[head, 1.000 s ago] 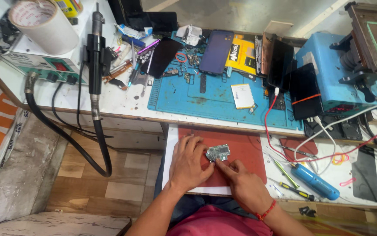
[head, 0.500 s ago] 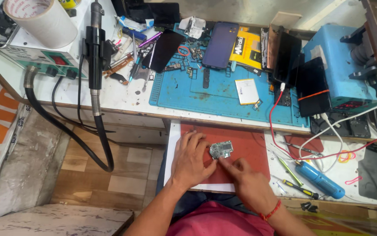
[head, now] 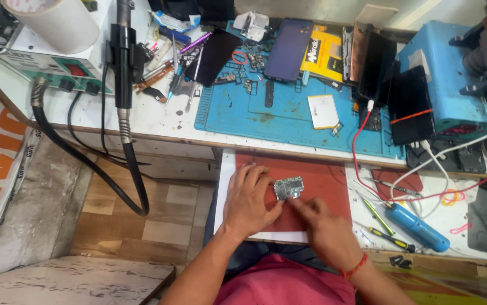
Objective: The person scrapes a small circuit board with a metal tool, then uses a heat gun to apply heat to the board. The person holds the board steady with one hand while operating the tools with the other.
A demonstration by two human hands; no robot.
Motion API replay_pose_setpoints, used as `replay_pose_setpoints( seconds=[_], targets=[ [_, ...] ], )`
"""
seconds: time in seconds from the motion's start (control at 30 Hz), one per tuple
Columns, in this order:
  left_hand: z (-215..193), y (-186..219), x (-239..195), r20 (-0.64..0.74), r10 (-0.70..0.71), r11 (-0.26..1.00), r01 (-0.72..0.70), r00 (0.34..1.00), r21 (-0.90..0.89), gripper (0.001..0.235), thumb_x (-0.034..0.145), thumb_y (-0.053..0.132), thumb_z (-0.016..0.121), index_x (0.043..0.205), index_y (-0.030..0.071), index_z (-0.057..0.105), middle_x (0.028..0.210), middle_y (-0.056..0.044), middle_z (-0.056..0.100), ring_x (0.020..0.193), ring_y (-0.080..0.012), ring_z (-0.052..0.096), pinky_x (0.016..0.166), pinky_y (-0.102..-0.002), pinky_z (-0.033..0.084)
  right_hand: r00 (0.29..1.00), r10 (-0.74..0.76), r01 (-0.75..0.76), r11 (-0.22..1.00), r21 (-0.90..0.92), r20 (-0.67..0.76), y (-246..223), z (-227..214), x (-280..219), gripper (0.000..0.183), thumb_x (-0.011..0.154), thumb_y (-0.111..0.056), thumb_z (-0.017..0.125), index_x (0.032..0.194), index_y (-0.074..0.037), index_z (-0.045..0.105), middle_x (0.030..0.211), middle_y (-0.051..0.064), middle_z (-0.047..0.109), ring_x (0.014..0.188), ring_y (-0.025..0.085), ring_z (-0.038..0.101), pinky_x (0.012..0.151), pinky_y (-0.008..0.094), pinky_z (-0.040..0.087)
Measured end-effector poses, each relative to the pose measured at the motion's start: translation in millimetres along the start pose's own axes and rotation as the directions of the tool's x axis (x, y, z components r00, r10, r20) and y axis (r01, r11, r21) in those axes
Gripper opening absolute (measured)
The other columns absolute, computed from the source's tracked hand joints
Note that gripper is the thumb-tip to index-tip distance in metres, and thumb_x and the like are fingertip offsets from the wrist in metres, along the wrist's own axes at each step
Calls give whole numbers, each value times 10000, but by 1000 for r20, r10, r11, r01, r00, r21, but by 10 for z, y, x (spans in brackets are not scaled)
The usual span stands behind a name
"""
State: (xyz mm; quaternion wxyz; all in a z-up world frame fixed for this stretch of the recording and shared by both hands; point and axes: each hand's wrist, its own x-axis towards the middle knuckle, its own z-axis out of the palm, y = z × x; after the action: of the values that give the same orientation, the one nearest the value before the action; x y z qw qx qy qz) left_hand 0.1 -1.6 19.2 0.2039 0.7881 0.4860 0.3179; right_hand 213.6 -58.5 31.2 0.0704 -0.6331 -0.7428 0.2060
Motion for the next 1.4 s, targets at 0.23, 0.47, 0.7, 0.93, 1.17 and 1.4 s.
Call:
replay_pose_setpoints(
  seconds=[0.23,0.47,0.7,0.93,1.17,1.4],
  targets=[
    [20,-16,-8,3,19,1000,-19,1000,14,494,684,317,822,1067,35,687,1270,-152,595,1267,-383,490,1078,-533,374,998,-47,46,998,-47,-29,60,68,-66,637,836,-53,540,1441,-252,548,1113,133,628,673,379,681,587,476,570],
    [88,-87,-37,-1,12,1000,-12,1000,10,457,702,325,826,1053,66,691,1268,-126,600,1278,-368,496,1084,-524,375,990,-135,135,991,-8,-32,-99,-44,-26,617,829,-68,563,1434,-184,581,1056,145,641,689,375,683,578,487,554],
    [16,-62,4,-28,23,1000,-22,999,16,460,695,316,836,1055,67,691,1255,-118,596,1275,-351,495,1110,-520,356,997,-68,69,997,26,-36,-158,-135,84,551,854,-48,574,1385,-186,620,1065,151,641,747,402,675,626,502,551],
    [51,-81,-14,-14,12,999,-13,1000,-31,525,674,309,853,1098,68,659,1255,-110,596,1272,-353,491,1109,-521,358,999,-38,38,999,-5,37,-236,-197,-42,622,839,-43,565,1446,-176,555,1036,170,620,760,409,671,652,504,553],
    [23,-42,-33,2,13,1000,-13,1000,-24,500,700,295,854,1113,86,665,1251,-102,593,1273,-341,499,1099,-509,364,995,-97,97,995,-18,15,-139,-66,27,593,861,-78,564,1440,-207,561,1086,160,637,713,395,678,607,491,560],
    [67,-67,-37,-10,54,999,-54,998,5,524,721,320,852,1137,51,681,1264,-120,590,1265,-349,495,1116,-537,346,994,-103,103,995,-15,-31,118,-9,-85,604,872,-23,541,1448,-203,574,1074,153,636,729,367,684,644,480,562]
  ],
)
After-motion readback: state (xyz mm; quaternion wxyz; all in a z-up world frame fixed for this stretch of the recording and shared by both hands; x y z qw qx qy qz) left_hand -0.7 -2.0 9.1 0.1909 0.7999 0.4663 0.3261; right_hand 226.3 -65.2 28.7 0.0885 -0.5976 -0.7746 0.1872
